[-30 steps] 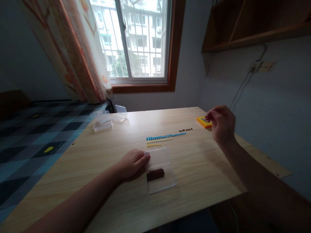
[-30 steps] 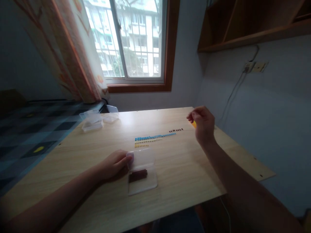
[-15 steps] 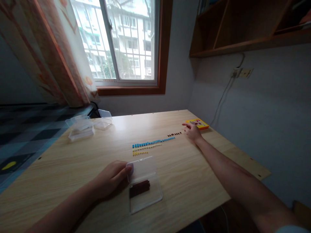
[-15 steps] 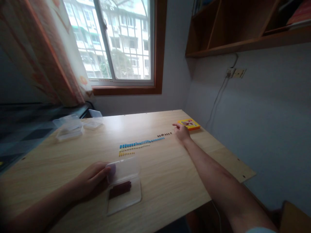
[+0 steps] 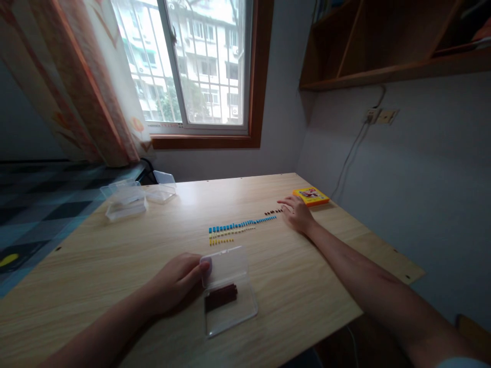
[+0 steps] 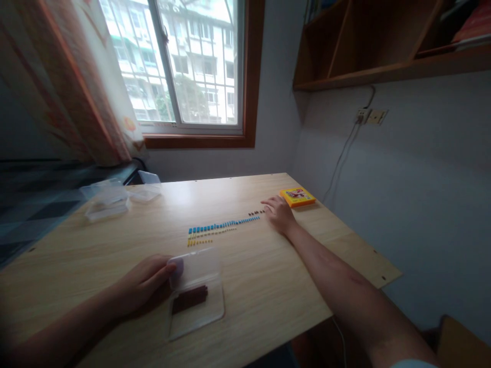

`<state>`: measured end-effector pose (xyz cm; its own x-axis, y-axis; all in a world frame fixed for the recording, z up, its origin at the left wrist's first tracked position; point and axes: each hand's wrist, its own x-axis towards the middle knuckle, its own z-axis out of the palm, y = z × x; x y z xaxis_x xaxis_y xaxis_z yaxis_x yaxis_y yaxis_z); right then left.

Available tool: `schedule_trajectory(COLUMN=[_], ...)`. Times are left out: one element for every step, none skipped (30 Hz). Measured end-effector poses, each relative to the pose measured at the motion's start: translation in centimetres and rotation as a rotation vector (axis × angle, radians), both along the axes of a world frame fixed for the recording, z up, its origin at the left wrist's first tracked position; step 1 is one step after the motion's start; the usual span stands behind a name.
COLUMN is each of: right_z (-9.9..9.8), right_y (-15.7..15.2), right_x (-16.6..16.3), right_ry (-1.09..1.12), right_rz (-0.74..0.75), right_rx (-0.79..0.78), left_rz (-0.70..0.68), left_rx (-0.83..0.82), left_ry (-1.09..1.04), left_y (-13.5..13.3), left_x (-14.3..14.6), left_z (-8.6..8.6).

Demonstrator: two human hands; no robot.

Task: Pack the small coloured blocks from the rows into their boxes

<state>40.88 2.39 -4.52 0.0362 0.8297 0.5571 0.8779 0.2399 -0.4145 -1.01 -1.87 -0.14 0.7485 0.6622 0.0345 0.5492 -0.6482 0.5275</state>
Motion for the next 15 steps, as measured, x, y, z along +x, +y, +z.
schedule_trajectory(right_z=[0.06,0.1,0.13,0.15,0.17,0.19,0.21,0.24,0.26,0.27,0.28,0.27,0.26,0.25,0.27], right_y=[-0.08,-0.16,-0.24,-0.31,-0.39,-0.47,-0.55,-0.63,-0.69,-0.74,-0.76,-0.77,-0.75,-0.69,-0.61], right_x=[-0.31,-0.59,-0.82,-1.0,-1.13,-1.21,-1.23,-1.22,-1.17,-1.1,-1.02,-0.95,-0.9,-0.89,-0.92], right_ry=[-0.013,-0.025,-0.036,-0.046,-0.053,-0.059,-0.063,-0.063,-0.061,-0.057,-0.05,-0.043,-0.035,-0.028,-0.021], right_rz=[0.012,0.022,0.03,0.036,0.041,0.044,0.045,0.045,0.041,0.034,0.023,0.011,-0.002,-0.014,-0.026], right_rx=[0.025,0.046,0.062,0.075,0.084,0.092,0.097,0.102,0.106,0.111,0.115,0.12,0.124,0.127,0.129], left_rz=[0.003,0.008,0.012,0.015,0.015,0.013,0.009,0.006,0.002,0.001,-0.005,-0.008,-0.007,-0.007,-0.006], left_rx=[0.009,0.019,0.028,0.035,0.04,0.042,0.041,0.042,0.039,0.038,0.039,0.037,0.037,0.034,0.034], left_ry=[0.001,0.002,0.004,0.007,0.011,0.016,0.022,0.023,0.027,0.022,0.017,0.016,0.018,0.021,0.023], left_y=[-0.02,-0.03,-0.03,-0.02,-0.02,-0.03,-0.04,-0.07,-0.11,-0.16,-0.22,-0.27,-0.33,-0.38,-0.42], left_x=[0.05,0.09,0.12,0.15,0.19,0.24,0.29,0.34,0.39,0.45,0.49,0.54,0.57,0.59,0.6], left_z=[0.04,0.07,0.09,0.11,0.14,0.17,0.21,0.25,0.3,0.35,0.39,0.42,0.45,0.47,0.48])
